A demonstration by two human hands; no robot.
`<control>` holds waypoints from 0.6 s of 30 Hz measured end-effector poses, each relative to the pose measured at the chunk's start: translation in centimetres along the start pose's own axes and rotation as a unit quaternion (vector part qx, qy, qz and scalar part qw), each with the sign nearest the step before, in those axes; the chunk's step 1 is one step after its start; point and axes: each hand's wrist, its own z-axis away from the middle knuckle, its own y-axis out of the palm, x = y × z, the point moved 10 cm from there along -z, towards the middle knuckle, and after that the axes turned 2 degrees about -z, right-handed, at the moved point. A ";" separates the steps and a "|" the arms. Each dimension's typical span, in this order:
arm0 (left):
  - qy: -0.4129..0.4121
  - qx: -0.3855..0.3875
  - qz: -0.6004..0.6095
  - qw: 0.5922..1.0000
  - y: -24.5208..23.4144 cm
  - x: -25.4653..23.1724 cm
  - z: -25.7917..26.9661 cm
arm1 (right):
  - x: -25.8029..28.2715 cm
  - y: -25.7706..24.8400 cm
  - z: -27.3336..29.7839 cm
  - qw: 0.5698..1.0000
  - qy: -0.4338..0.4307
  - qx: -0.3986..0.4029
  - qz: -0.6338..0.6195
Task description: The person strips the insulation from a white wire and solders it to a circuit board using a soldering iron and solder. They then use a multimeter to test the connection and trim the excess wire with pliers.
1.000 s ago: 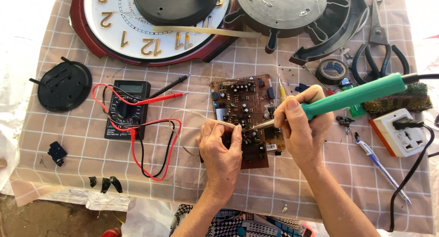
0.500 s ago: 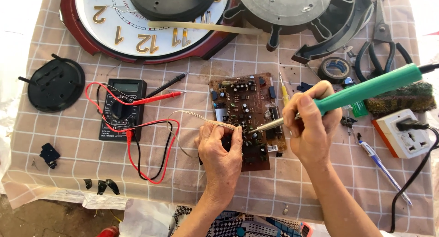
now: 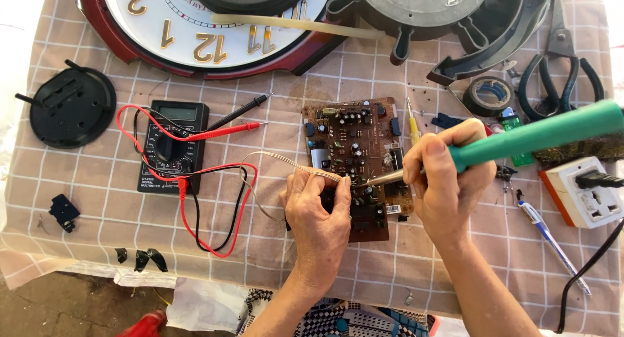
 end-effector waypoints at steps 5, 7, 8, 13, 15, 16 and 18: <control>0.004 0.002 -0.001 1.000 0.1 0.0 0.1 | -2.7 -1.8 0.2 0.990 0.071 -0.091 -0.076; 0.013 -0.004 -0.002 1.000 0.0 -0.2 0.1 | -3.6 -2.5 0.6 0.981 0.109 -0.126 -0.102; 0.015 -0.004 0.000 1.000 0.0 -0.3 0.1 | -2.5 -2.1 0.5 0.989 0.064 -0.103 -0.079; -0.015 -0.017 0.082 0.996 -0.6 0.0 0.0 | 0.0 -0.9 0.4 0.996 -0.053 -0.056 0.044; -0.016 -0.018 0.073 0.997 -0.7 -0.1 0.0 | 1.0 0.3 0.2 0.995 -0.066 -0.022 0.076; -0.014 -0.018 0.072 0.997 -0.7 -0.1 -0.1 | 1.2 0.3 0.1 0.995 -0.067 -0.024 0.075; -0.017 -0.014 0.078 0.997 -0.4 0.3 0.0 | 1.4 1.1 0.0 0.994 -0.066 0.023 0.087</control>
